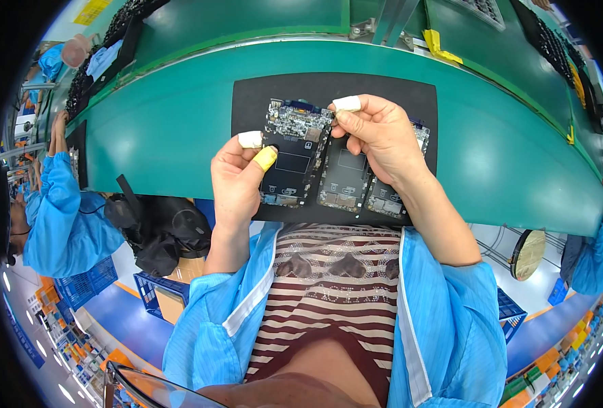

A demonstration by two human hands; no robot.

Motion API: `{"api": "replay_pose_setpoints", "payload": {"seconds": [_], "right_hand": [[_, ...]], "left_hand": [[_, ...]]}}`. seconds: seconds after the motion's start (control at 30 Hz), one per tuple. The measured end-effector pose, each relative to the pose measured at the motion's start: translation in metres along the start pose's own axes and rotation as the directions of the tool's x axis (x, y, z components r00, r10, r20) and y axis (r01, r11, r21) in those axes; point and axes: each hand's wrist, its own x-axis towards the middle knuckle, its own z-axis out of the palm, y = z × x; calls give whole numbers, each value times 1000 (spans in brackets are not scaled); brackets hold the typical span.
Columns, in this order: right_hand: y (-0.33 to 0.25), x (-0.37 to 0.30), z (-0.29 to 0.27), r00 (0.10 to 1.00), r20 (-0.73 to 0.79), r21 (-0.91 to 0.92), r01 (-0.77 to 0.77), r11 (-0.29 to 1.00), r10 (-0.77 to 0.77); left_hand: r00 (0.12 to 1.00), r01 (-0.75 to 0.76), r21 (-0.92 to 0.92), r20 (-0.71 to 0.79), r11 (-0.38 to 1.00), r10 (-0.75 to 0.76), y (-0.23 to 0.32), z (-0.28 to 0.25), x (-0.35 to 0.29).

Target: Assembling electronic components and circuit boards into device housings on a factory production line.

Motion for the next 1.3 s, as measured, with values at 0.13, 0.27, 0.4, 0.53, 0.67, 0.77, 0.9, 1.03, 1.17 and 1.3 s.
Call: {"api": "replay_pose_setpoints", "payload": {"seconds": [0.13, 0.27, 0.4, 0.53, 0.67, 0.77, 0.9, 1.03, 1.17, 1.3], "right_hand": [[2, -2, 4, 997, -53, 22, 50, 998, -49], [3, -4, 4, 994, -83, 10, 73, 997, -72], [1, -4, 4, 992, -100, 10, 80, 997, -78], [0, -4, 6, 990, -120, 9, 73, 997, -72], [0, -4, 8, 985, -141, -23, 99, 995, -102], [-2, -5, 7, 983, -144, -43, 109, 993, -114], [-2, -6, 8, 972, -154, -115, 163, 980, -180], [2, -3, 3, 956, -93, -145, 262, 954, -277], [5, -3, 2, 937, -123, -151, 309, 939, -328], [7, -4, 0, 935, -102, -129, 326, 937, -339]], "left_hand": [[1000, -24, -12, -12, 1000, 24, -6, 5, -1], [999, -32, 47, -2, 998, 32, -3, 11, -6], [996, -84, 86, 14, 993, 84, 0, 17, -9], [996, -86, 134, -7, 987, 87, -1, 21, -12], [988, -142, 212, -29, 967, 152, -5, 23, -13], [983, -169, 256, -30, 952, 183, -7, 23, -14], [976, -203, 320, -6, 925, 217, -7, 23, -15], [971, -233, 345, 23, 909, 240, -10, 24, -17], [954, -289, 323, 24, 901, 297, -14, 27, -19], [951, -300, 292, 23, 908, 307, -15, 26, -19]]}}
